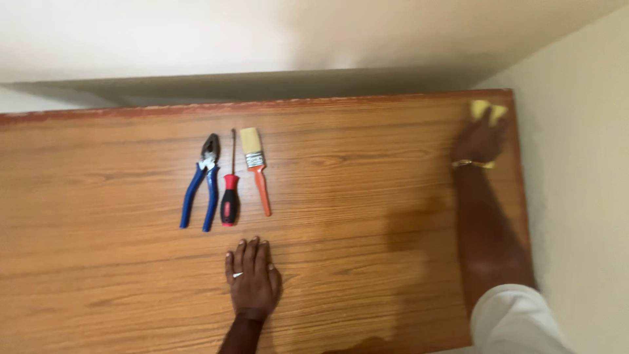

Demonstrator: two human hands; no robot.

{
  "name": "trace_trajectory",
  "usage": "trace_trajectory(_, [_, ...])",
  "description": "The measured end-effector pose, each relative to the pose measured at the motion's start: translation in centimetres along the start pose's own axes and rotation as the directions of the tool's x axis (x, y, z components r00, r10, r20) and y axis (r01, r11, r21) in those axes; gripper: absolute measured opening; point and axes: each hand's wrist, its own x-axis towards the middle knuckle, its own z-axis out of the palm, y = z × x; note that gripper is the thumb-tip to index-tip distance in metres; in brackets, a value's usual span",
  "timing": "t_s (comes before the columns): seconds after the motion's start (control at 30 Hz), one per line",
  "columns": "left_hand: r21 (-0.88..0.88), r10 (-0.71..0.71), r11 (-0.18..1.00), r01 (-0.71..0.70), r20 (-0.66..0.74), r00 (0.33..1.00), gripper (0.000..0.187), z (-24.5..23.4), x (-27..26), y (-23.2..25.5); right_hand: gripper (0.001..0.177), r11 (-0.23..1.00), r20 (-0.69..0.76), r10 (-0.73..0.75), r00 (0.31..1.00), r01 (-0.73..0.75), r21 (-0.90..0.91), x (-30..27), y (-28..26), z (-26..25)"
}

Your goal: The person wipes a paintbrush, screwdriver, and pliers with a yellow sponge on a wooden table. The person then wipes the table surface with the sponge.

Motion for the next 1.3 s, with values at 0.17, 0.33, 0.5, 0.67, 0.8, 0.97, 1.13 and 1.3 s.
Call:
trace_trajectory(0.17, [0.012, 0.021, 1.000, -0.021, -0.024, 0.999, 0.052, 0.1, 0.0, 0.2, 0.047, 0.941, 0.036, -0.330, 0.943, 0.326, 0.094, -14.6, -9.3, 2.0])
trace_trajectory(0.33, [0.036, 0.039, 0.999, -0.038, -0.029, 0.999, 0.055, -0.2, 0.0, 0.4, 0.048, 0.560, 0.065, -0.801, 0.595, 0.705, 0.436, -31.6, -17.8, -2.5])
trace_trajectory(0.5, [0.037, 0.059, 0.998, -0.056, -0.082, 0.995, 0.052, -0.2, 0.1, 0.9, 0.049, 0.648, 0.044, -0.742, 0.669, 0.700, 0.300, -23.6, -12.3, -0.3])
trace_trajectory(0.67, [0.022, 0.095, 0.995, -0.093, -0.157, 0.983, 0.050, -0.1, 0.3, 1.1, 0.051, 0.964, 0.022, -0.267, 0.964, 0.267, 0.002, -4.3, -0.5, 0.5])
trace_trajectory(0.8, [0.054, 0.097, 0.994, -0.090, -0.147, 0.984, 0.051, -0.1, 0.4, 1.0, 0.051, 0.999, 0.050, 0.037, 0.998, -0.035, -0.039, 3.5, 4.6, -1.3])
trace_trajectory(0.97, [0.063, 0.104, 0.994, -0.094, -0.183, 0.978, 0.050, 0.3, 0.2, 1.1, 0.053, 0.998, 0.052, -0.055, 0.997, 0.056, -0.034, 1.3, -0.3, 1.3])
trace_trajectory(1.13, [0.092, 0.124, 0.990, -0.104, -0.256, 0.959, 0.047, 1.3, 0.5, 0.4, 0.054, 0.906, 0.083, -0.423, 0.902, 0.417, 0.075, -3.8, -8.7, 3.0])
trace_trajectory(1.3, [0.108, 0.130, 0.989, -0.105, -0.255, 0.958, 0.047, 1.9, 0.2, 0.0, 0.055, 0.957, 0.111, -0.287, 0.952, 0.289, -0.006, 3.0, -2.0, 1.7])
